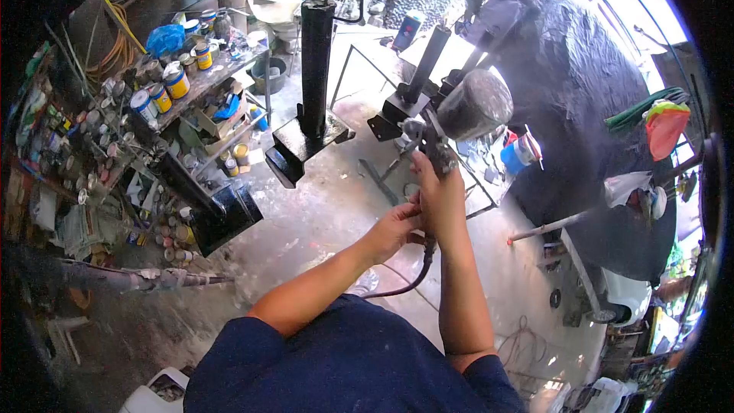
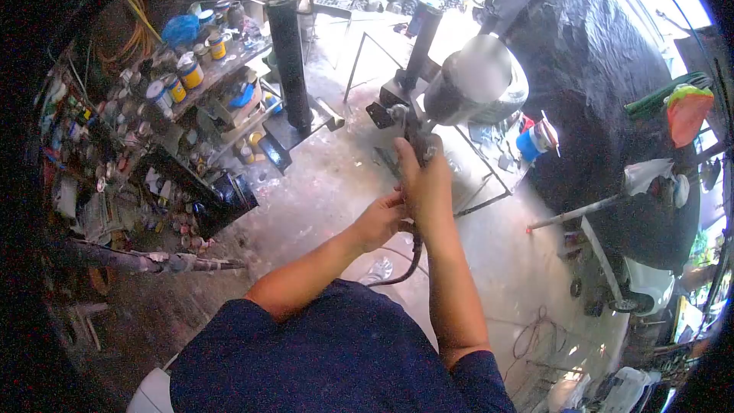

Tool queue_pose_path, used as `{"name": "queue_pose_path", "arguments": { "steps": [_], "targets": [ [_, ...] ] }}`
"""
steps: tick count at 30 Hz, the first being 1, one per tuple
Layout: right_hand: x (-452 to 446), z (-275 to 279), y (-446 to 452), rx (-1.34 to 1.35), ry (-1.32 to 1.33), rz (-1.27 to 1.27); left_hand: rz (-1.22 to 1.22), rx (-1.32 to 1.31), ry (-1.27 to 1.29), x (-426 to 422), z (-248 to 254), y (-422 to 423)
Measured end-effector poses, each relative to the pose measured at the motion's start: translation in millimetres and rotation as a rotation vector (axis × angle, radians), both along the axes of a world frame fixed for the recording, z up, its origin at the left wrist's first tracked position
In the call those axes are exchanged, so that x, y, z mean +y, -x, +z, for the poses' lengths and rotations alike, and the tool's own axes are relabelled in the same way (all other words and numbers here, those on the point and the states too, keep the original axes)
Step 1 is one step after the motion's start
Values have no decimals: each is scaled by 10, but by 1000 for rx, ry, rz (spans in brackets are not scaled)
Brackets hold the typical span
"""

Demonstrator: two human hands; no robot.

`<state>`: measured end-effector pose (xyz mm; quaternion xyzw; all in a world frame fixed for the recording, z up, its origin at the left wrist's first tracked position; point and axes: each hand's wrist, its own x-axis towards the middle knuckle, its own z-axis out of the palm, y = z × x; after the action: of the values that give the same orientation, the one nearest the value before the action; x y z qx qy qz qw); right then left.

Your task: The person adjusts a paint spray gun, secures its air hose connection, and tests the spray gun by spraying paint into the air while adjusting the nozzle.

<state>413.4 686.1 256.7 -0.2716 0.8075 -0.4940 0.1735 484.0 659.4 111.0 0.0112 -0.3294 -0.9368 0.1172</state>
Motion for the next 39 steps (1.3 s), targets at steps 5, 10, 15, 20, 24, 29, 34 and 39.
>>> {"name": "queue_pose_path", "arguments": {
  "steps": [5, 10, 15, 20, 24, 29, 34, 39],
  "targets": [
    [-172, -39, 193, 24, 117, -18, 36, 23, -25, -92, 77, 117],
    [-23, 82, 416, 49, 61, -141, -31, 9, -42, 2, 343, 265],
    [1, 48, 609, 198, 69, -185, -81, 39, -14, 9, 339, 529],
    [17, 80, 589, 142, 33, -63, -58, -86, -5, 3, 481, 480],
    [100, 152, 512, 425, -78, 56, -45, -102, -10, 49, 468, 469],
    [126, 464, 564, 721, -137, 63, -43, -71, 57, 62, 411, 501],
    [171, 935, 522, 762, 16, -19, -80, -143, 168, 91, 281, 381],
    [320, 836, 693, 787, -53, 11, -162, -325, 245, 84, -186, 44]
  ]
}}
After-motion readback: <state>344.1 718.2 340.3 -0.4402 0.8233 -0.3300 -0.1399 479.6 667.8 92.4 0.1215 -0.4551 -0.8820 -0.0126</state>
